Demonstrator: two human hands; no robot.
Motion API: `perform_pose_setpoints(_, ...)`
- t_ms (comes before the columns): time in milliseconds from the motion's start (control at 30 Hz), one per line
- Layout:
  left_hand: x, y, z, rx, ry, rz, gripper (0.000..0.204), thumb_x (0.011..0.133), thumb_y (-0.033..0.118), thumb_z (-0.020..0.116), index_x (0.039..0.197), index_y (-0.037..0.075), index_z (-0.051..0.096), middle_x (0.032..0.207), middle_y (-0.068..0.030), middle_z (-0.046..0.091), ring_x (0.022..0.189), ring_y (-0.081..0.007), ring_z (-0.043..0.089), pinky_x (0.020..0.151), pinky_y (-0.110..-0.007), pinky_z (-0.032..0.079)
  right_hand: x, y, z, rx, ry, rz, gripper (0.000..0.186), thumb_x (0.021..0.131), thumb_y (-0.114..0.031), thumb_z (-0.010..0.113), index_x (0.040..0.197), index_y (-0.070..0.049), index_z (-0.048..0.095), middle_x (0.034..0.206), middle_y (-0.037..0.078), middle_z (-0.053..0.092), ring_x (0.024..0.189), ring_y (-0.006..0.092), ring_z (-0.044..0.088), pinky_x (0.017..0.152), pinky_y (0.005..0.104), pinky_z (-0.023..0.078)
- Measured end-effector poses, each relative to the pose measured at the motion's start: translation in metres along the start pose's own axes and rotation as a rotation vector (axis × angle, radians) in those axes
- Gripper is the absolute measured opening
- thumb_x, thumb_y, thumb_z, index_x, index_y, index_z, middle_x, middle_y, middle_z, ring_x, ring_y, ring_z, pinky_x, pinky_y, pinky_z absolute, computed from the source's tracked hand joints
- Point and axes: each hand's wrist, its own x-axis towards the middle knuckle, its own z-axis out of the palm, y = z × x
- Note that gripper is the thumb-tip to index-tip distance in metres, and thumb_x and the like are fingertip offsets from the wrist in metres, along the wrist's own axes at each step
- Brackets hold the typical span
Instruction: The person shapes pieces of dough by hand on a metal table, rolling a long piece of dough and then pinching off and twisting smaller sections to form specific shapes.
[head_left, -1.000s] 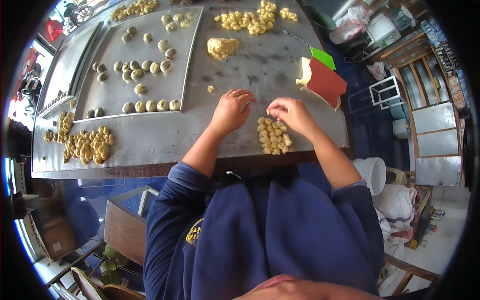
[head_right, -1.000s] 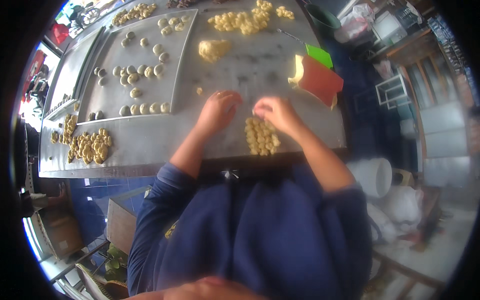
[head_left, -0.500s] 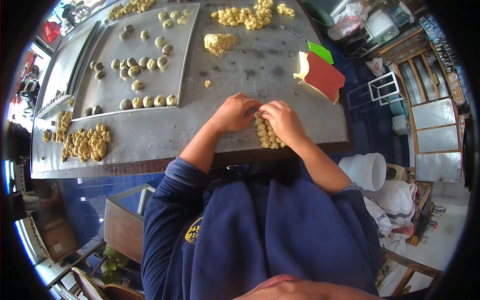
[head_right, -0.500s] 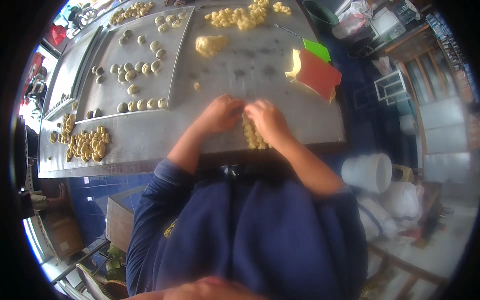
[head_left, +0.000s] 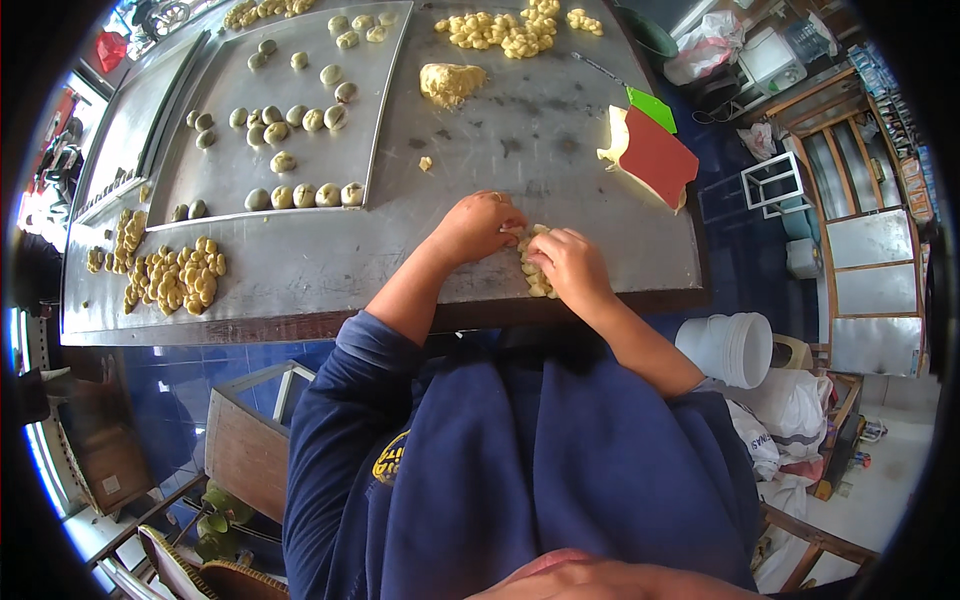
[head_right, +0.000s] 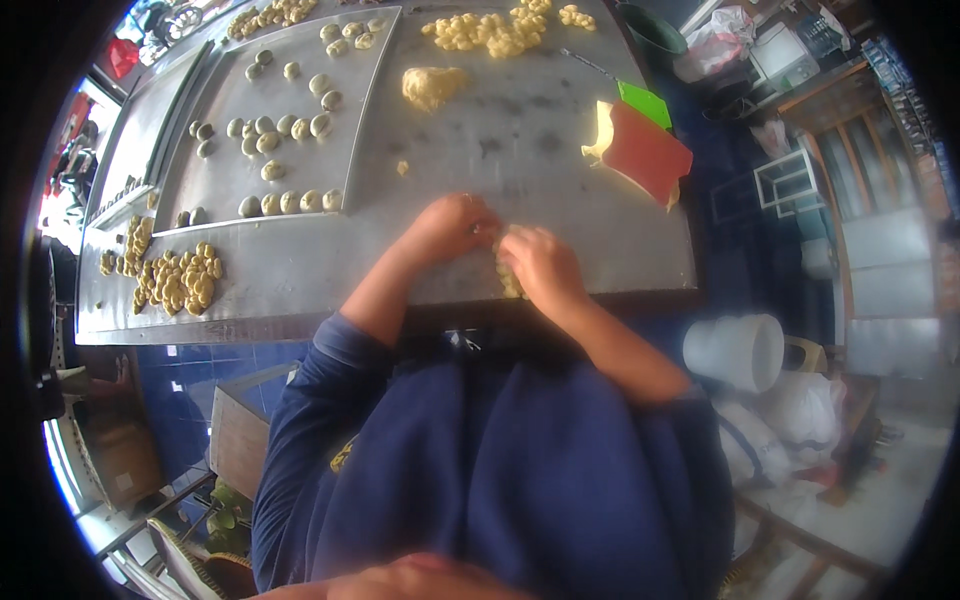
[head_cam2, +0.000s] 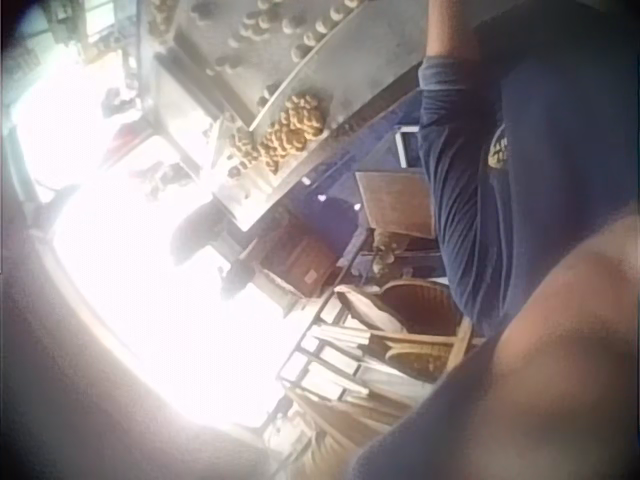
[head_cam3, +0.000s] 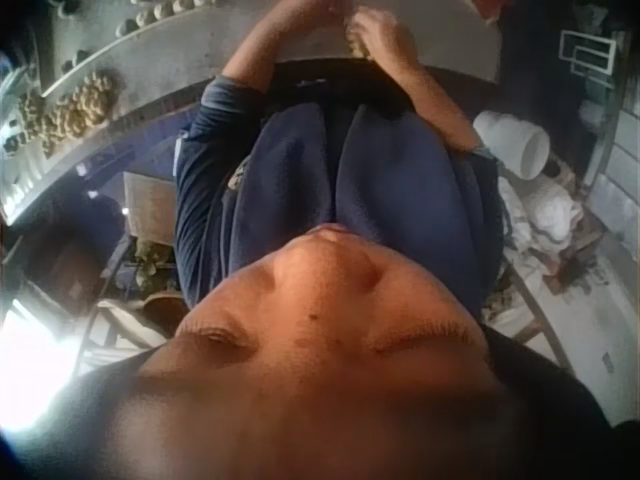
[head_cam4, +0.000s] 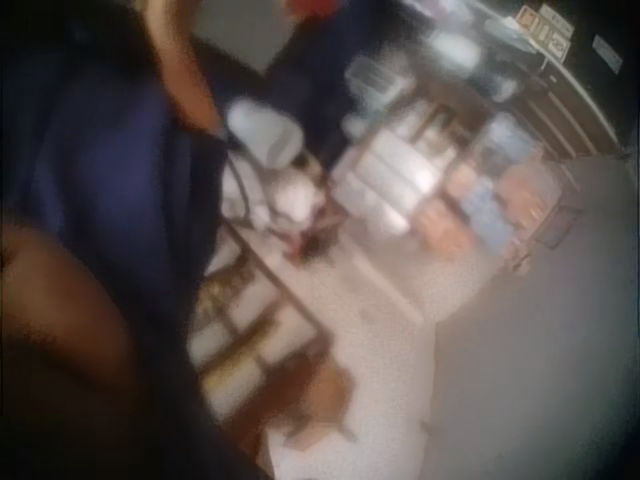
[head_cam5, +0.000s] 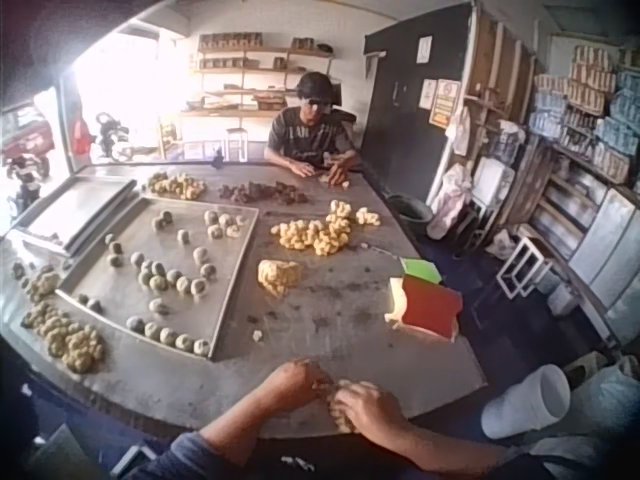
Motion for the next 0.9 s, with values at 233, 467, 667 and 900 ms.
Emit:
perform_pose_setpoints(233,0.002,0.01,-0.01,-0.205,0.161,-0.205,0.012,0.082,0.009,0.067,0.094,0.006,0.071,0.082,-0.0105,0.069,0.08,-0.0291,0.068,0.074,-0.038,0.053,-0.002,-0.003,-0.012,0.134,0.029,0.035,0.01,0.08,-0.007,0.071,0.088,-0.004,0.065,0.085,0.011,0.066,0.079,0.0307,0.062,0.07,0.0392,0.05)
perform_pose_setpoints(467,0.003,0.013,-0.011,-0.345,0.343,-0.217,0.014,0.089,0.012,0.063,0.098,0.004,0.07,0.076,-0.0113,0.068,0.071,-0.0248,0.066,0.069,-0.035,0.052,-0.023,0.001,0.011,0.105,0.05,-0.057,0.006,0.083,-0.005,0.066,0.088,-0.005,0.063,0.092,0.014,0.064,0.084,0.0359,0.062,0.07,0.0436,0.05)
perform_pose_setpoints(667,0.004,0.009,-0.015,-0.221,0.257,-0.162,0.015,0.087,0.01,0.066,0.1,0.004,0.068,0.081,-0.013,0.068,0.071,-0.026,0.065,0.069,-0.037,0.05,-0.02,-0.016,-0.011,0.055,0.058,0.083,0.011,0.08,-0.009,0.072,0.09,-0.007,0.07,0.084,0.011,0.065,0.078,0.0305,0.063,0.069,0.0402,0.05)
perform_pose_setpoints(900,0.005,0.007,-0.013,-0.28,0.278,-0.219,0.018,0.087,0.002,0.06,0.105,0.004,0.066,0.088,-0.0137,0.07,0.078,-0.0242,0.069,0.069,-0.034,0.052,-0.031,-0.001,0.004,0.21,0.133,-0.019,0.015,0.077,-0.015,0.075,0.083,-0.005,0.066,0.079,0.012,0.064,0.074,0.0335,0.062,0.067,0.0422,0.049)
